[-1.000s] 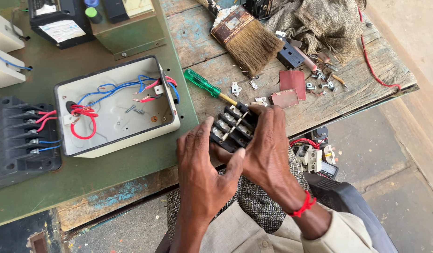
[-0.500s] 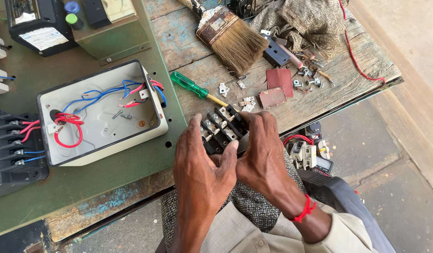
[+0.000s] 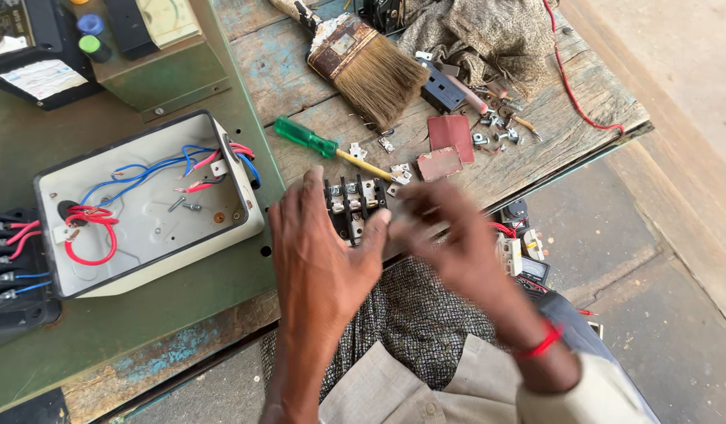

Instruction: The person assembles a small black electrical component by hand, inserting metal terminals and tightening them with a green screwdriver. They handle multiple small metal parts and use the screwdriver to secure connections on the component held in their lap.

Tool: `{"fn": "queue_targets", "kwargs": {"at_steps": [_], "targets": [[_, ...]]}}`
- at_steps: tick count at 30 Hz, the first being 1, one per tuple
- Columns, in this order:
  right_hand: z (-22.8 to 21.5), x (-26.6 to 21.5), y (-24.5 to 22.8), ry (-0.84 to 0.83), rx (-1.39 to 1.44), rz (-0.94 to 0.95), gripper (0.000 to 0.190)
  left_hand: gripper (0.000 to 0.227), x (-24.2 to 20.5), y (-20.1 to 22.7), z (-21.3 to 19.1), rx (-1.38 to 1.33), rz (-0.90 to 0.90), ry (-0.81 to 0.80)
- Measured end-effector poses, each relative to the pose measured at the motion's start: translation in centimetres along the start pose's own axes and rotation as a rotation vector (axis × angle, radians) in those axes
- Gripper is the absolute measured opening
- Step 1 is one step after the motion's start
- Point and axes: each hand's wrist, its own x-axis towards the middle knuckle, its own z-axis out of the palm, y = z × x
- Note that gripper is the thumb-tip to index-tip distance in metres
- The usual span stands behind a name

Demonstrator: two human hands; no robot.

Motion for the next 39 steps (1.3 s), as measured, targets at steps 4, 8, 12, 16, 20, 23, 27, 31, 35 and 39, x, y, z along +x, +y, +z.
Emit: {"fn": "queue_targets", "kwargs": {"at_steps": [4, 8, 12, 16, 20, 23, 27, 31, 35, 39], "targets": [[-6.1, 3.4, 3.4, 0.211, -0.392, 0.005, 0.022, 0.106, -0.5, 1.3, 0.7, 0.221, -0.037, 0.021], [-9.5, 5.5, 4.9, 0.267, -0.672, -0.005, 0.020, 0.111, -0.4, 2.1, 1.0, 0.251, -0.111, -0.028], [-11.5, 6.5, 6.6, 0.243, -0.760, 0.027, 0.020, 0.103, -0.4, 1.8, 1.7, 0.248, -0.051, 0.046], [-12.2, 6.6, 7.4, 0.172, -0.761, -0.018, 0.022, 0.105, -0.4, 1.1, 2.2, 0.146, -0.024, 0.048], [-11.8, 6.4, 6.9, 0.146, -0.775, -0.034, 0.020, 0.107, 0.0, 0.4, 2.0, 0.048, -0.026, -0.005], [-11.3, 6.5, 6.4, 0.149, -0.817, -0.045, 0.023, 0.103, -0.1, 0.2, 1.2, -0.094, 0.030, -0.037], [-11.0, 6.8, 6.5, 0.129, -0.867, -0.063, 0.022, 0.104, 0.4, -0.2, 0.6, -0.158, 0.055, -0.118], [-11.1, 6.8, 6.8, 0.109, -0.903, -0.067, 0.019, 0.103, 0.5, -0.6, 0.4, -0.181, 0.073, -0.169], [-11.1, 6.9, 6.7, 0.109, -0.917, -0.093, 0.016, 0.103, 0.5, -0.6, 0.3, -0.115, 0.121, -0.191], [-11.0, 6.6, 5.1, 0.142, -0.472, -0.001, 0.017, 0.090, -0.2, 0.3, 0.1, -0.032, 0.193, -0.016]]}}
